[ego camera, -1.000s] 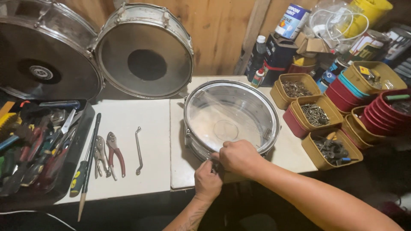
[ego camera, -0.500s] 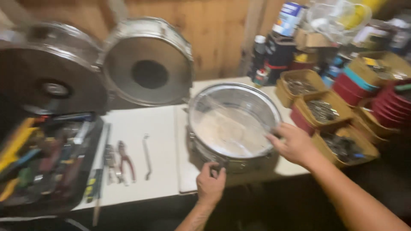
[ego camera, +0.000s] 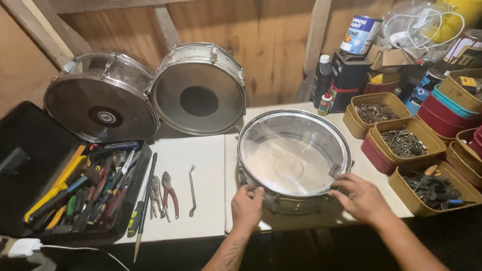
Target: The person works on a snare drum placed on a white workbench, using a drum key to tighten the tension rods. They also reach into nearby containers to select small metal parts, likely lugs or screws, and install them onto the drum shell.
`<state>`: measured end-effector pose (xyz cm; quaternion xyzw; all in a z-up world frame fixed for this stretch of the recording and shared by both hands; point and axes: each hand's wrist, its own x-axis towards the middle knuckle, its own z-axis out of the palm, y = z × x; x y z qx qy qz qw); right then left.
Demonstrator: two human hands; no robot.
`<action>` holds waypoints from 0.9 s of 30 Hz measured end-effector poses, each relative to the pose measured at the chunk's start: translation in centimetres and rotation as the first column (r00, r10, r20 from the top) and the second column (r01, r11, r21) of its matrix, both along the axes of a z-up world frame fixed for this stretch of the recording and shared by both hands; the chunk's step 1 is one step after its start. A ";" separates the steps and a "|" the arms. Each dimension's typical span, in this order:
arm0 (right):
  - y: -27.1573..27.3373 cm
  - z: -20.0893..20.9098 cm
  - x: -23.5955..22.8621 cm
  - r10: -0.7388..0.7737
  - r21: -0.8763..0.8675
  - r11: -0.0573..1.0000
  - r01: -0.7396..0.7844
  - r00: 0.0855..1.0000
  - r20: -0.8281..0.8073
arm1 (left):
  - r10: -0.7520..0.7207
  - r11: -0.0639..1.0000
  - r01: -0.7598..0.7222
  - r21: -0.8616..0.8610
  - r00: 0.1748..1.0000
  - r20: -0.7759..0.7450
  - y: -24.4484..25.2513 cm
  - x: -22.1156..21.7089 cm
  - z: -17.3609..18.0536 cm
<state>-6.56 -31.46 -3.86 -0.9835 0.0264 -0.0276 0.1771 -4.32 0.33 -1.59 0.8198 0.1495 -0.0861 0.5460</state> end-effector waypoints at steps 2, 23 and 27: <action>0.5 -1.8 -0.6 0.012 0.117 0.992 -0.038 0.976 0.218 | 0.000 1.000 0.000 0.021 1.000 -0.030 0.5 0.8 0.3; 15.4 -2.5 -5.4 0.081 0.204 0.935 -0.291 0.733 0.676 | 0.240 0.847 -0.095 -0.523 0.946 0.217 2.8 12.5 -8.7; 11.6 -8.6 -6.5 -0.048 0.333 0.926 -0.176 0.822 0.568 | 0.133 0.942 -0.103 -0.320 0.988 0.074 3.5 5.8 -1.1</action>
